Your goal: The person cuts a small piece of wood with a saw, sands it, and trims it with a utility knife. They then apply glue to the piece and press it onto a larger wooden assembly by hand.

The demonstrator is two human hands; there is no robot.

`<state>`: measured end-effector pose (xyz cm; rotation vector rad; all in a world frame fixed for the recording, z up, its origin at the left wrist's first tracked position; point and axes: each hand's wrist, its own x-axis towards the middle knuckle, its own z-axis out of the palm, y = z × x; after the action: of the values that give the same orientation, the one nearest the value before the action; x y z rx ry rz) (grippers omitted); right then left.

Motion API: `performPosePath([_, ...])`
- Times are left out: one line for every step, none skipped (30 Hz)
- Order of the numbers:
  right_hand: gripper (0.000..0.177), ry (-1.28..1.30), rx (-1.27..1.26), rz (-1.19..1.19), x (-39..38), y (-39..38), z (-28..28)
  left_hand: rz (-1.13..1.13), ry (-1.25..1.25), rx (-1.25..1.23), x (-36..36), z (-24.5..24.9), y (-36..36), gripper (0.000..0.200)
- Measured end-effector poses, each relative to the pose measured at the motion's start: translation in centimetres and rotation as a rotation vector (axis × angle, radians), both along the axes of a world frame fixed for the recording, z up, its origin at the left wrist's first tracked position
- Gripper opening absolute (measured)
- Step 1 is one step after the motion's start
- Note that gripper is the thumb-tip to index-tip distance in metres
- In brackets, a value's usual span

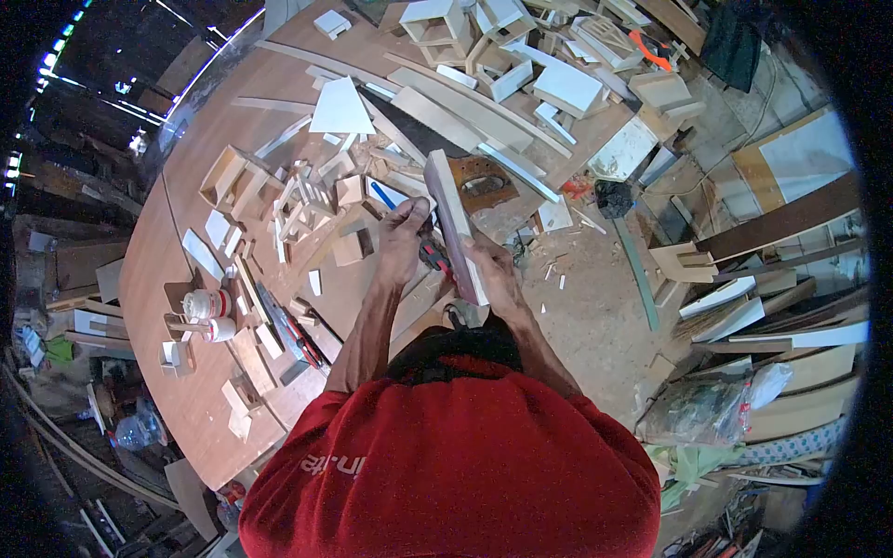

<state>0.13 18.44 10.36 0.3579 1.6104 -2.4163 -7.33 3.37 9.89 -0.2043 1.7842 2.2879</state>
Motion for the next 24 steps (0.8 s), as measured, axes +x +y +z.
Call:
performPosePath([0.045,-0.001,0.000,-0.003,-0.1,-0.2,0.2,0.027,0.044,-0.035,0.2,0.2,0.4,0.020])
performPosePath([0.043,0.001,-0.026,-0.012,-0.1,-0.4,0.5,0.026,0.139,-0.098,0.5,0.5,0.6,0.019])
performPosePath([0.042,0.004,-0.052,-0.018,-0.3,-0.4,0.6,0.025,0.138,-0.098,0.5,0.3,0.8,0.019])
performPosePath([0.042,0.002,-0.053,-0.017,-0.4,-0.4,0.4,0.054,0.169,-0.139,0.5,0.1,0.9,0.020])
performPosePath([0.041,0.003,-0.027,0.002,-0.5,-0.4,0.1,0.084,0.199,-0.180,0.5,-0.1,0.9,0.022])
performPosePath([0.041,0.004,-0.001,0.020,-0.5,-0.5,0.2,0.086,0.198,-0.180,0.5,0.2,0.8,0.022])
performPosePath([0.041,0.003,0.000,0.020,-0.5,-0.7,0.3,0.054,0.128,-0.152,0.5,0.7,0.5,0.022])
performPosePath([0.041,0.004,-0.024,-0.016,-0.4,-1.1,0.4,0.023,0.057,-0.124,0.5,0.9,0.3,0.023])
performPosePath([0.041,0.007,-0.049,-0.052,-0.4,-1.5,0.5,0.025,0.058,-0.125,0.5,0.7,0.3,0.023])
performPosePath([0.041,0.008,-0.049,-0.051,-0.5,-1.9,0.1,0.039,0.076,-0.114,0.5,0.4,0.3,0.024])
performPosePath([0.041,0.060,0.023,-0.093,-0.5,-2.2,-0.8,0.053,0.094,-0.103,0.6,0.1,0.4,0.025])
performPosePath([0.040,0.112,0.096,-0.135,-0.6,-2.4,-0.7,0.053,0.094,-0.101,1.0,0.0,0.6,0.025])
performPosePath([0.040,0.111,0.097,-0.134,-0.8,-2.2,-0.4,0.014,0.095,-0.090,1.6,-0.1,0.9,0.025])
performPosePath([0.041,0.030,0.040,-0.124,-1.1,-1.9,-0.2,-0.026,0.098,-0.082,1.9,-0.2,1.0,0.026])
performPosePath([0.042,-0.052,-0.016,-0.114,-1.4,-1.8,0.5,-0.026,0.098,-0.083,2.0,0.0,1.2,0.026])
performPosePath([0.046,-0.085,0.091,-0.080,-1.5,-1.8,0.9,-0.014,0.086,-0.091,2.0,0.4,1.4,0.026])
performPosePath([0.046,-0.083,0.090,-0.080,-1.2,-2.1,1.2,0.000,0.075,-0.098,2.0,0.6,1.4,0.026])
performPosePath([0.048,0.017,0.205,-0.124,-0.7,-2.7,1.5,0.013,0.142,-0.125,1.5,0.1,1.3,0.026])
performPosePath([0.049,0.118,0.320,-0.167,-0.4,-3.3,1.6,0.016,0.143,-0.124,1.5,0.1,1.2,0.026])
performPosePath([0.051,0.224,0.286,-0.245,-0.6,-4.0,-0.2,0.025,0.128,-0.134,1.4,0.0,1.2,0.026])
performPosePath([0.051,0.224,0.287,-0.247,-0.8,-3.9,0.2,0.030,0.108,-0.144,1.5,0.0,1.2,0.026])
performPosePath([0.051,0.179,0.327,-0.242,-1.1,-3.7,0.6,-0.005,0.118,-0.172,1.7,-0.1,1.1,0.026])
performPosePath([0.050,0.133,0.367,-0.237,-1.6,-3.5,0.8,-0.008,0.117,-0.172,2.0,-0.2,0.9,0.026])
performPosePath([0.048,0.125,0.446,-0.230,-2.4,-3.0,1.0,-0.071,0.141,-0.124,2.3,-0.3,0.8,0.026])
